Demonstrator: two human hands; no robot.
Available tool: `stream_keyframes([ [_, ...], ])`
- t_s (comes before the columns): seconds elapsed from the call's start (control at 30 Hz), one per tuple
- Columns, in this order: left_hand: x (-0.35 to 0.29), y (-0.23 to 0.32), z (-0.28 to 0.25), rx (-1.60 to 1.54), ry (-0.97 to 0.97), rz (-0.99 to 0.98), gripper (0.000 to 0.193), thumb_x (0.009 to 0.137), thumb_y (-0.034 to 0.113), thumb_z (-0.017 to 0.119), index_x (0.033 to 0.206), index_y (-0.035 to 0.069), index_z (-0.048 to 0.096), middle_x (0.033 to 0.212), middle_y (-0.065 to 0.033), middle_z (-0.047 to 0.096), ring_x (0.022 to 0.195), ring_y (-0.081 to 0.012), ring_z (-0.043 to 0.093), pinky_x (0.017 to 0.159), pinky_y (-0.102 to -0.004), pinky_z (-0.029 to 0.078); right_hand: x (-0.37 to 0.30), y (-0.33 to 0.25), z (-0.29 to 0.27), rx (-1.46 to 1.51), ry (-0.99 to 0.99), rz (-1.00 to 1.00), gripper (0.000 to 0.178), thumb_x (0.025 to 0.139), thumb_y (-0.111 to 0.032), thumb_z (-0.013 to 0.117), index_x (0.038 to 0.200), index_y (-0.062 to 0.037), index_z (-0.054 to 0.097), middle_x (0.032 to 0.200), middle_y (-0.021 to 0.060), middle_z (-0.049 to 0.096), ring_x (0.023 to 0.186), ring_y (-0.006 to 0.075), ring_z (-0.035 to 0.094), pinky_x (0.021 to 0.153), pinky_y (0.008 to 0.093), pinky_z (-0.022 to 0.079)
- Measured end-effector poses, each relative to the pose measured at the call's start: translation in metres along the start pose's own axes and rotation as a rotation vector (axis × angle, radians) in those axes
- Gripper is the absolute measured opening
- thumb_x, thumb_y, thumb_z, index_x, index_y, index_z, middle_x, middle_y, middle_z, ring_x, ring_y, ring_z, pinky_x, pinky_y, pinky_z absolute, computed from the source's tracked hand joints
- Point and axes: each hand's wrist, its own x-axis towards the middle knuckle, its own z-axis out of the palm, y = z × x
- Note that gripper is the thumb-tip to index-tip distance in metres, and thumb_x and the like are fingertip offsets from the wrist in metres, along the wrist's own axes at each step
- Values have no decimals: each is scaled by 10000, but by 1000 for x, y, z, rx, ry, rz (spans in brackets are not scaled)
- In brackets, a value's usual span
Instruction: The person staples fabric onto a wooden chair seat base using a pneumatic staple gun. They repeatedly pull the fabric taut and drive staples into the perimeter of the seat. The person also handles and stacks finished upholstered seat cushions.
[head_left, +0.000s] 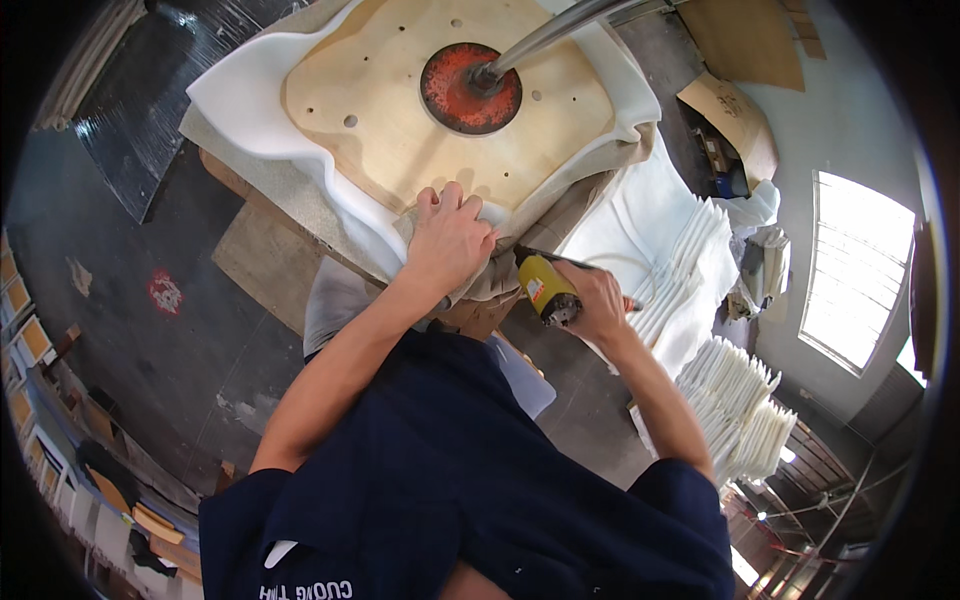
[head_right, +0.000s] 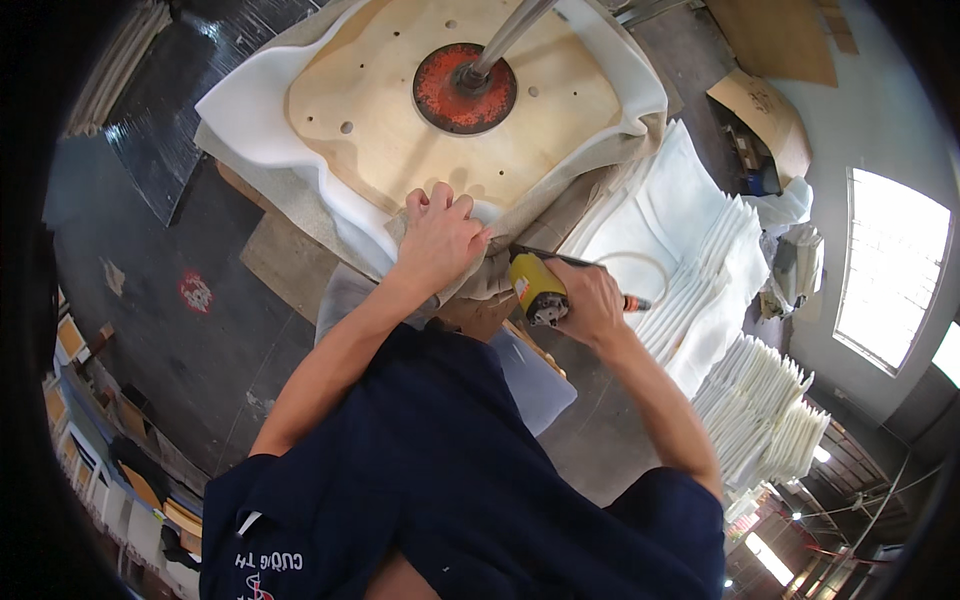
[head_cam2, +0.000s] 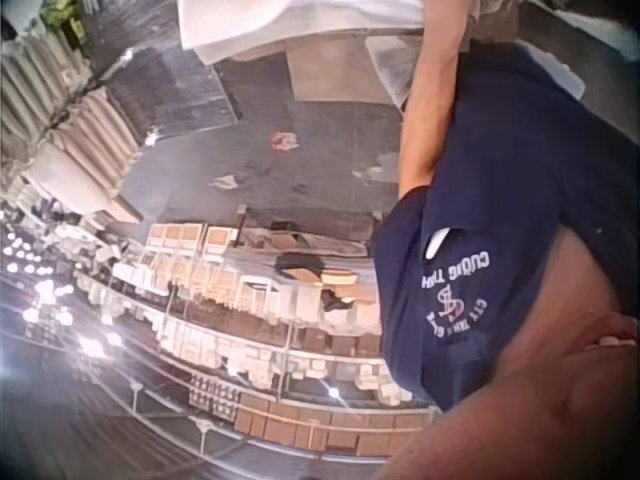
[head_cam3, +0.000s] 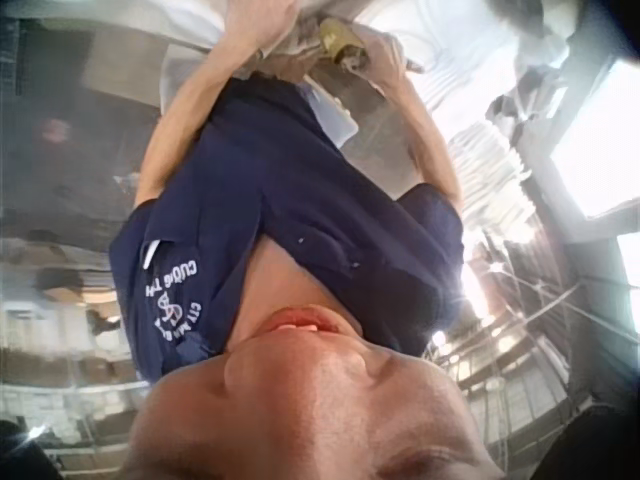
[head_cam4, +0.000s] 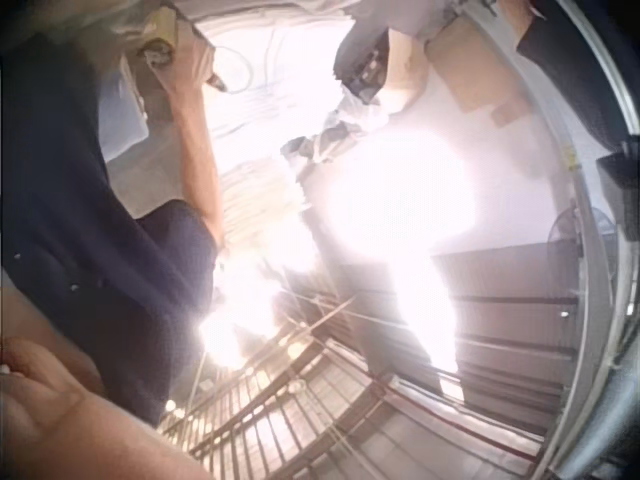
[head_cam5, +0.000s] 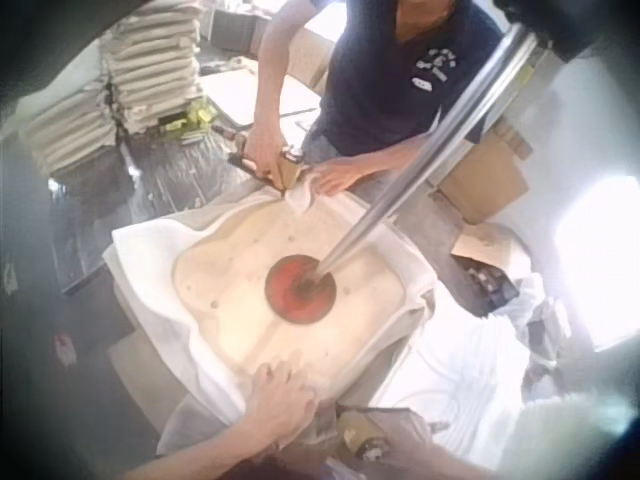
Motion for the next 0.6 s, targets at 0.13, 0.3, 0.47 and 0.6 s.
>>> stream_keyframes([
  [0.13,-3,4,4,-36,-13,-75,282,947,340,725,797,118,812,1034,-22,658,1168,-288,507,1004,-539,330,34,-5,-21,-157,-181,1,522,738,-256,891,1184,-97,670,875,199,758,793,439,726,715,519,571],
  [0.3,-6,10,9,-52,0,-122,256,917,330,743,796,119,822,1035,-23,659,1184,-290,507,1005,-521,340,56,-8,-30,-299,-316,-28,498,766,-362,892,1111,-103,645,806,190,748,754,423,745,703,522,594],
  [0.47,-4,8,12,-54,-5,-175,235,891,308,758,789,108,826,1059,-23,667,1198,-279,511,996,-502,353,85,5,-24,-379,-386,-116,492,757,-434,876,1004,-88,629,734,186,720,730,420,747,701,535,601],
  [0.6,-1,12,18,-11,78,-151,229,886,293,752,789,100,830,1070,-28,687,1204,-278,513,989,-497,359,94,25,-27,-373,-373,-215,500,738,-455,876,975,-88,635,741,184,719,734,423,741,683,538,592],
])
